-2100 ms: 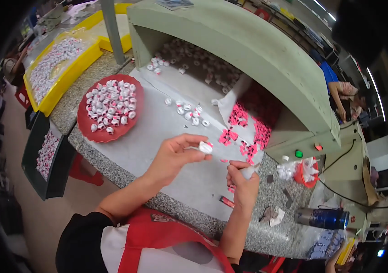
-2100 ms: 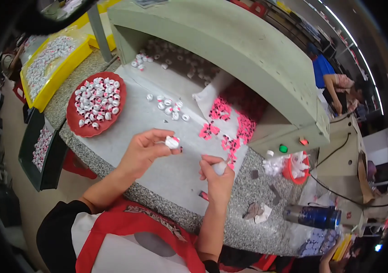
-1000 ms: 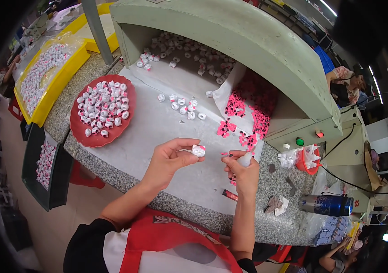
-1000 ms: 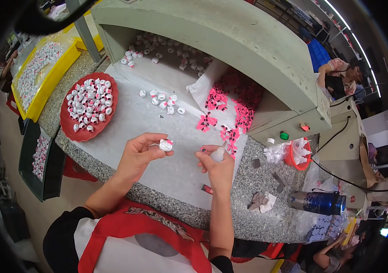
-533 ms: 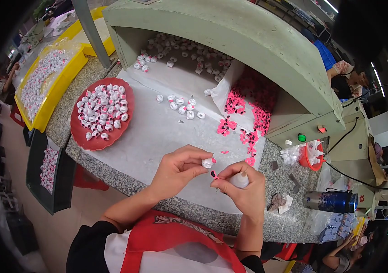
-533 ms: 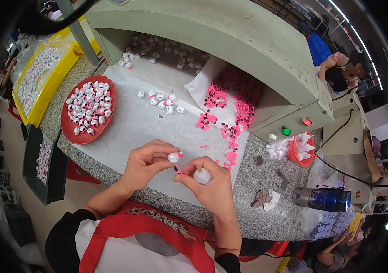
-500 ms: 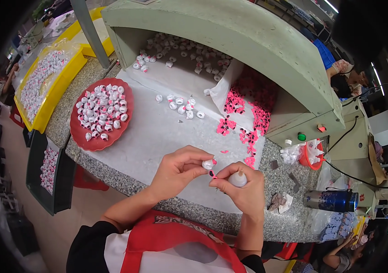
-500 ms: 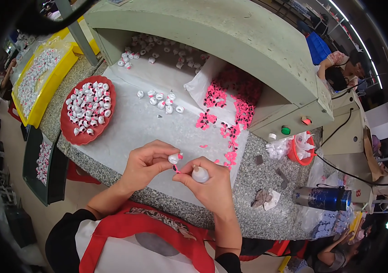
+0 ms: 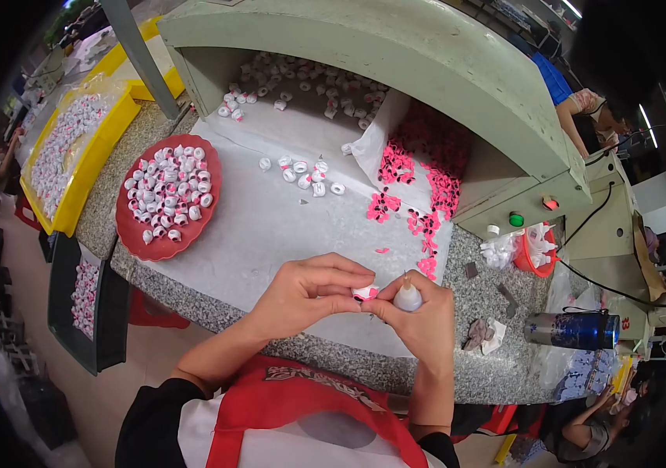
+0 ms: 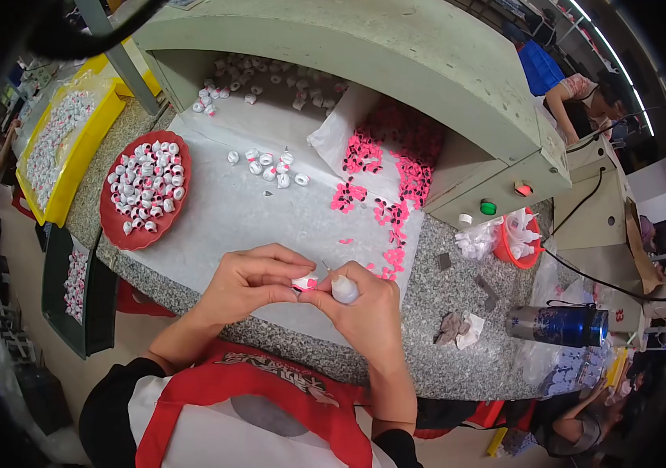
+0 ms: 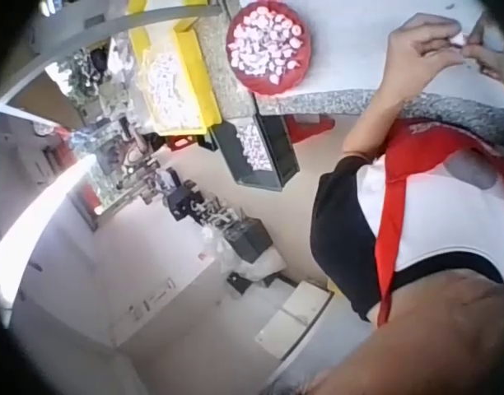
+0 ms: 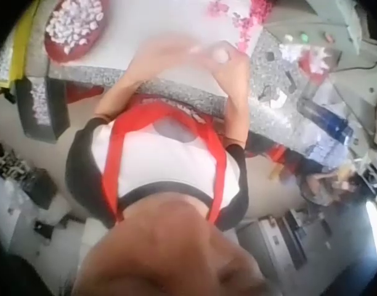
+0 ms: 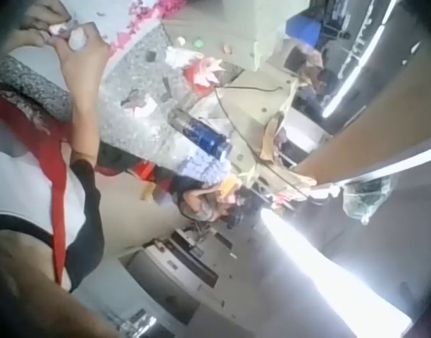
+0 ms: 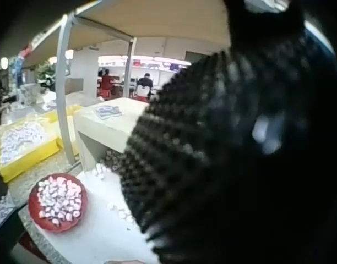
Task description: The person is manually assembling small pink floral-shaped plastic parts into white plastic caps at a workbench.
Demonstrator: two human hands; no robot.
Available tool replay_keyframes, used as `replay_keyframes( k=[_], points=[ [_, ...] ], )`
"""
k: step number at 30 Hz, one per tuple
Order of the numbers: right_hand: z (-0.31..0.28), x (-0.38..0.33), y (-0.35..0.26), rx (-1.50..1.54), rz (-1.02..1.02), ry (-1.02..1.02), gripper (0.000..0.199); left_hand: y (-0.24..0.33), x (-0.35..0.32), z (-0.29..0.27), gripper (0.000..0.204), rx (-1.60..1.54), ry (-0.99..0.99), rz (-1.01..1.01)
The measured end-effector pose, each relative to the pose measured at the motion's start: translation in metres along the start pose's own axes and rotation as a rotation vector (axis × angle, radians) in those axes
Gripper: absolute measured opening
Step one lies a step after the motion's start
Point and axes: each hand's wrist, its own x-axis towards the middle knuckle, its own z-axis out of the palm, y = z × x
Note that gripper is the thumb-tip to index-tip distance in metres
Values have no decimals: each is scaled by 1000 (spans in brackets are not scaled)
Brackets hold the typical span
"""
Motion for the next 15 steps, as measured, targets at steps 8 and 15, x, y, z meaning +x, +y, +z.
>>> replay_keyframes(
  k=[8,15],
  points=[
    [10,-12,7,315,-32,103,22,-7,-1,8,29,-214,63,-25],
    [9,-15,12,365,-146,121,23,-8,-6,22,28,9,108,158]
  ],
)
